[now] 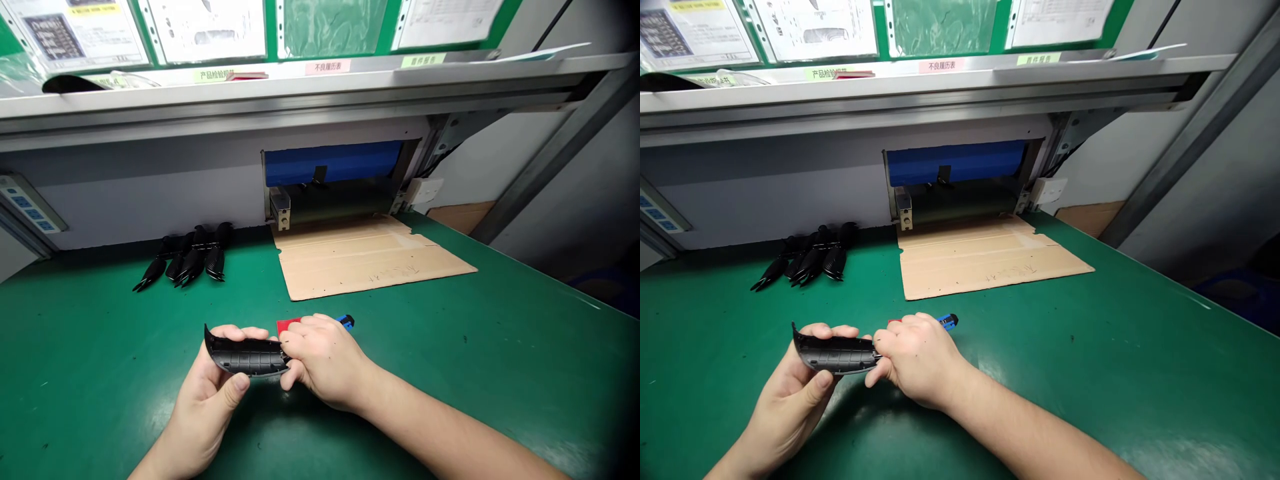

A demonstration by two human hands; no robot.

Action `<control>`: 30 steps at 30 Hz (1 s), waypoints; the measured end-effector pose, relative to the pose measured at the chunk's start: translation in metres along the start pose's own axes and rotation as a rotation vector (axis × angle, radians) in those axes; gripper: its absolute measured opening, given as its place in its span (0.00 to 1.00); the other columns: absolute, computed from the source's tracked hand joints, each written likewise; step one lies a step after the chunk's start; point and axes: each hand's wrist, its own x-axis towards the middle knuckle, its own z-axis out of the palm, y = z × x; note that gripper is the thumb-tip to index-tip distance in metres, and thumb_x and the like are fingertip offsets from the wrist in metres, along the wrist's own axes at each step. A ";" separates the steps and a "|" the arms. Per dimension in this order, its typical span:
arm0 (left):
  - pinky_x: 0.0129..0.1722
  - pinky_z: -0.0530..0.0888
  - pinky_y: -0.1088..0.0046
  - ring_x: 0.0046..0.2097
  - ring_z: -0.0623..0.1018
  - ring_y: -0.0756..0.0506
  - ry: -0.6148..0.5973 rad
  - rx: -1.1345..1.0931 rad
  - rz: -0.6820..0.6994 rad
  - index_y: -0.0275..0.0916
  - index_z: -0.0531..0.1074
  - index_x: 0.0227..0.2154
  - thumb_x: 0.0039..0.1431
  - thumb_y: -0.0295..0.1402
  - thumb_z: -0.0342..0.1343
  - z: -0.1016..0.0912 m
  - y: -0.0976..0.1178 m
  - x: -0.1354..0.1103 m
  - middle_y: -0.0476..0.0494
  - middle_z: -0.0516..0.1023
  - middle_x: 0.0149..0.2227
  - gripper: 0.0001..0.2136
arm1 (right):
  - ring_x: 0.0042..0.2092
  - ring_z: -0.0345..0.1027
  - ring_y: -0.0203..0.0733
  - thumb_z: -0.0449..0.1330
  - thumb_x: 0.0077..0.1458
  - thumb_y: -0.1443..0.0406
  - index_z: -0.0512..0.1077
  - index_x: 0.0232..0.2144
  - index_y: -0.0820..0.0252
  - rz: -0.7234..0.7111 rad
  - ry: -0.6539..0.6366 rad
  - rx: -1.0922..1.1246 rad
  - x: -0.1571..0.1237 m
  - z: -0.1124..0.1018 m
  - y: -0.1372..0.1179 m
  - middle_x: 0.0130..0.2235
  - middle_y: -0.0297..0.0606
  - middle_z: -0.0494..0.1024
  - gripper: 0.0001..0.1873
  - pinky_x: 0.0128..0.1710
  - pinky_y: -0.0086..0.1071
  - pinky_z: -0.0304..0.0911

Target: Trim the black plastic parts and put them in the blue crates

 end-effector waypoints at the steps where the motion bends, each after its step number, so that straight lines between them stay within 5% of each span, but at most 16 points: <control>1: 0.56 0.66 0.63 0.56 0.67 0.40 0.005 -0.010 0.003 0.47 0.62 0.49 0.62 0.29 0.52 -0.001 -0.001 0.000 0.42 0.67 0.54 0.14 | 0.24 0.58 0.38 0.26 0.60 0.39 0.65 0.23 0.59 0.003 -0.005 0.004 0.000 0.000 0.000 0.23 0.35 0.69 0.42 0.27 0.33 0.46; 8: 0.57 0.65 0.60 0.58 0.66 0.39 0.027 -0.033 0.045 0.47 0.64 0.48 0.61 0.28 0.53 0.000 -0.001 0.001 0.43 0.68 0.53 0.13 | 0.26 0.59 0.37 0.30 0.62 0.40 0.62 0.22 0.59 -0.002 -0.081 0.273 -0.001 0.001 0.005 0.24 0.33 0.68 0.37 0.27 0.30 0.52; 13: 0.57 0.65 0.57 0.58 0.66 0.37 0.026 -0.159 0.032 0.48 0.64 0.47 0.61 0.28 0.53 0.009 0.002 0.002 0.45 0.68 0.54 0.13 | 0.29 0.58 0.39 0.37 0.56 0.35 0.61 0.26 0.59 0.094 0.074 0.448 0.002 0.000 -0.001 0.27 0.34 0.66 0.36 0.29 0.30 0.53; 18: 0.57 0.66 0.64 0.59 0.66 0.40 0.029 -0.317 -0.018 0.50 0.65 0.48 0.61 0.28 0.54 0.011 -0.001 0.001 0.47 0.70 0.54 0.14 | 0.34 0.58 0.42 0.31 0.57 0.36 0.65 0.35 0.60 0.177 0.118 0.445 0.001 0.001 -0.016 0.33 0.39 0.66 0.39 0.34 0.35 0.55; 24: 0.57 0.66 0.64 0.60 0.64 0.38 0.060 -0.350 -0.067 0.50 0.65 0.49 0.60 0.27 0.54 0.010 0.000 0.002 0.46 0.69 0.55 0.16 | 0.25 0.52 0.35 0.38 0.59 0.37 0.57 0.22 0.59 0.114 -0.264 0.901 0.001 -0.012 0.000 0.24 0.30 0.58 0.34 0.26 0.28 0.51; 26: 0.57 0.66 0.61 0.60 0.64 0.38 0.114 -0.339 -0.058 0.49 0.65 0.49 0.61 0.28 0.54 0.010 0.004 0.005 0.45 0.67 0.56 0.15 | 0.26 0.52 0.34 0.39 0.58 0.36 0.59 0.22 0.59 0.151 -0.281 0.972 0.002 -0.017 0.011 0.23 0.29 0.59 0.35 0.26 0.27 0.51; 30: 0.54 0.68 0.50 0.57 0.67 0.37 0.307 -0.395 -0.136 0.46 0.65 0.51 0.63 0.33 0.49 0.008 0.014 0.016 0.40 0.68 0.54 0.13 | 0.29 0.58 0.36 0.57 0.49 0.37 0.65 0.27 0.60 0.197 -0.332 0.535 0.001 -0.019 0.030 0.27 0.30 0.65 0.32 0.28 0.27 0.52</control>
